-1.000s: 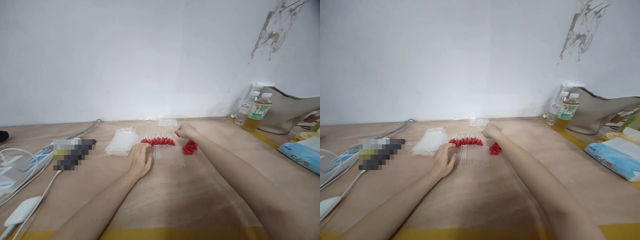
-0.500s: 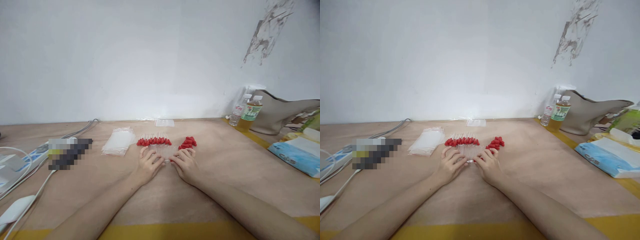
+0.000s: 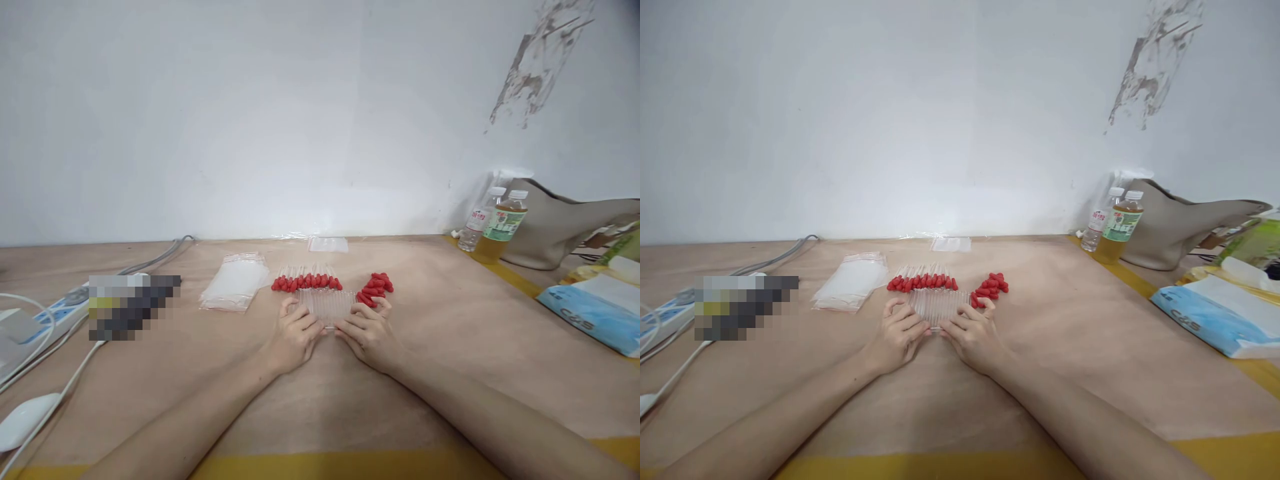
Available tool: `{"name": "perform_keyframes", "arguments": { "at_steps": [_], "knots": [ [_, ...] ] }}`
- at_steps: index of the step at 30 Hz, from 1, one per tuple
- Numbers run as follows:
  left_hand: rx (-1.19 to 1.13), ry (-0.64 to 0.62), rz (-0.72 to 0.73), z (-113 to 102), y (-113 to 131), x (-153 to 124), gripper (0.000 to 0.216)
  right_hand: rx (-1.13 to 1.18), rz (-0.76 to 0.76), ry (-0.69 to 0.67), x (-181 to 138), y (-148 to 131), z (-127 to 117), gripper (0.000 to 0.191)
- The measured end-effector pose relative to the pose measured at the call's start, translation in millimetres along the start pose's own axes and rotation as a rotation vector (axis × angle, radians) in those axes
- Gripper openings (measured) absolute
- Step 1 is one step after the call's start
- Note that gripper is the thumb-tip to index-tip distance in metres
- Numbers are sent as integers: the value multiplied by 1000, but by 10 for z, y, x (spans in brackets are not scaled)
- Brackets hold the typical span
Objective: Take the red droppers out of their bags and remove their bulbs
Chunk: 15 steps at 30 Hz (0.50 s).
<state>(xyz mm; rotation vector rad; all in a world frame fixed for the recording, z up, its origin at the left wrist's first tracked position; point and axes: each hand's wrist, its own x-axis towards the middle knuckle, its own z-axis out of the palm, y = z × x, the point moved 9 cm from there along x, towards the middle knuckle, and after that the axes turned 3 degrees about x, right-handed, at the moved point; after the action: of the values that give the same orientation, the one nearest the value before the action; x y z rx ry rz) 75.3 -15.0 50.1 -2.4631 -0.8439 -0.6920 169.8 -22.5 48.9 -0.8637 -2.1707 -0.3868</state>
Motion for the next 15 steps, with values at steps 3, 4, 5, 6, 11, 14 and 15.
{"name": "perform_keyframes", "arguments": {
  "at_steps": [3, 4, 5, 6, 11, 14, 15],
  "knots": [
    [-29, 8, -8, -12, -18, -5, 19, -10, -2, 20, -5, -3, -46, 14],
    [-38, 10, -11, -16, -23, -6, 19, -15, -4, 26, -7, -5, -60, 14],
    [-45, 13, -16, -22, -26, -6, 19, -19, -7, 35, -8, -9, -76, 14],
    [-50, 15, -20, -28, -26, -5, 20, -23, -12, 46, -9, -16, -91, 14],
    [-70, 24, -24, -62, -3, -11, 19, -39, -42, 70, -38, -58, -112, 15],
    [-81, 51, -42, -93, -73, -59, 19, -43, -52, 94, -98, 18, -156, 17],
    [-81, 65, -64, -104, -133, -86, 19, -46, -37, 113, -121, 87, -192, 17]
  ]
}}
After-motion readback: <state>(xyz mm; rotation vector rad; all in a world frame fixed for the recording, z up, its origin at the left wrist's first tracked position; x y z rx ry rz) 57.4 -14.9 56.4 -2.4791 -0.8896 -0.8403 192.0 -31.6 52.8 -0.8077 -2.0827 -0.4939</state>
